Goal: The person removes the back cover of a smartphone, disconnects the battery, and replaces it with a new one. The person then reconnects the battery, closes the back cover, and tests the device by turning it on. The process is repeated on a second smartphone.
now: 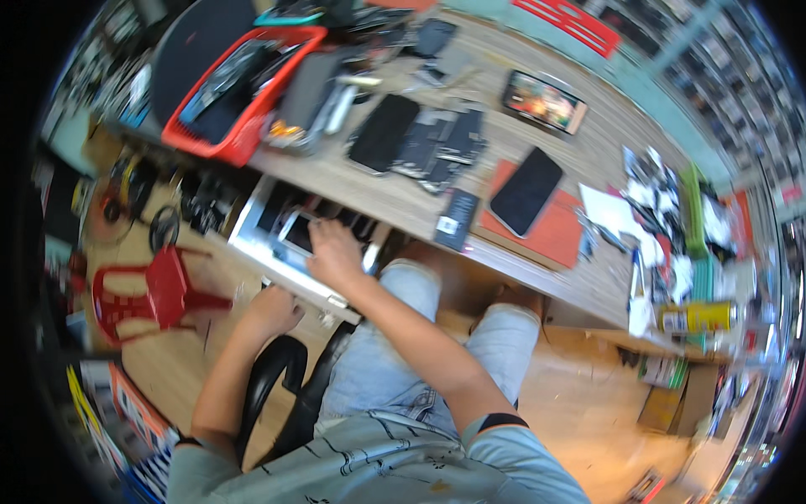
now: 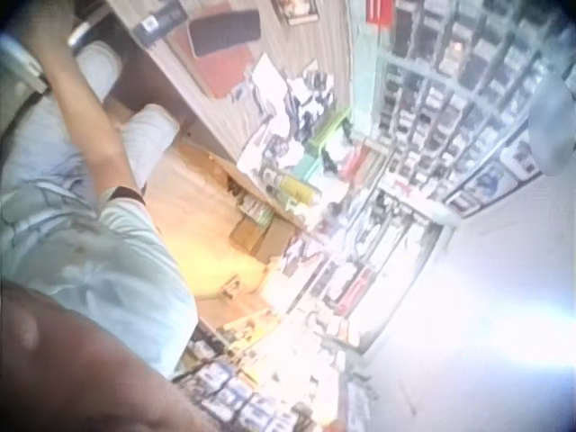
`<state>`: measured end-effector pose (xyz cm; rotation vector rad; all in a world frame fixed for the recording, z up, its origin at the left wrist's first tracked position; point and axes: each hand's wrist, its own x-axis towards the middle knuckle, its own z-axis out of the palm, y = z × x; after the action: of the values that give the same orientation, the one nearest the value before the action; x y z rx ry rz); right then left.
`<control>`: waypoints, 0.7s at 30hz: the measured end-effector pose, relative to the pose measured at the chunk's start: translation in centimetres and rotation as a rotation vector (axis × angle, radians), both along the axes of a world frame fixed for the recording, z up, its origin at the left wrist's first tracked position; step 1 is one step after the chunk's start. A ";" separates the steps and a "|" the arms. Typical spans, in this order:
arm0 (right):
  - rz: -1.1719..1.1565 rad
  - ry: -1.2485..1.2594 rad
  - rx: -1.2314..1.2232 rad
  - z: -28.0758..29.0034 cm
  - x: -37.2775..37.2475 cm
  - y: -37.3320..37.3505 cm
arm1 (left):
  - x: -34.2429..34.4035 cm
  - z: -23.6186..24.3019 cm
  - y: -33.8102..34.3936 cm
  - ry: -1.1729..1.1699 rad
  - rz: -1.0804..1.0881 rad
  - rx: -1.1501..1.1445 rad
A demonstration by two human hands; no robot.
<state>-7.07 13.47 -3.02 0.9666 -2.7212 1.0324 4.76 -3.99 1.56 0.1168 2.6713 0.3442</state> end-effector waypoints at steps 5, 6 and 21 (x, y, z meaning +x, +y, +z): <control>-0.051 -0.127 0.049 -0.3 0.6 0.6 | -0.3 0.6 0.6 -0.064 0.048 -0.050; -0.029 -0.172 0.058 -0.1 0.6 0.8 | -0.4 1.0 0.9 -0.052 0.044 -0.028; -0.018 -0.441 -0.456 8.0 10.4 19.2 | -1.7 -0.4 1.7 0.408 0.214 0.328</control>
<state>3.37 32.71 5.00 0.6974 -2.5823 1.9466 3.09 -2.26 1.20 -0.0014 3.0102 0.9155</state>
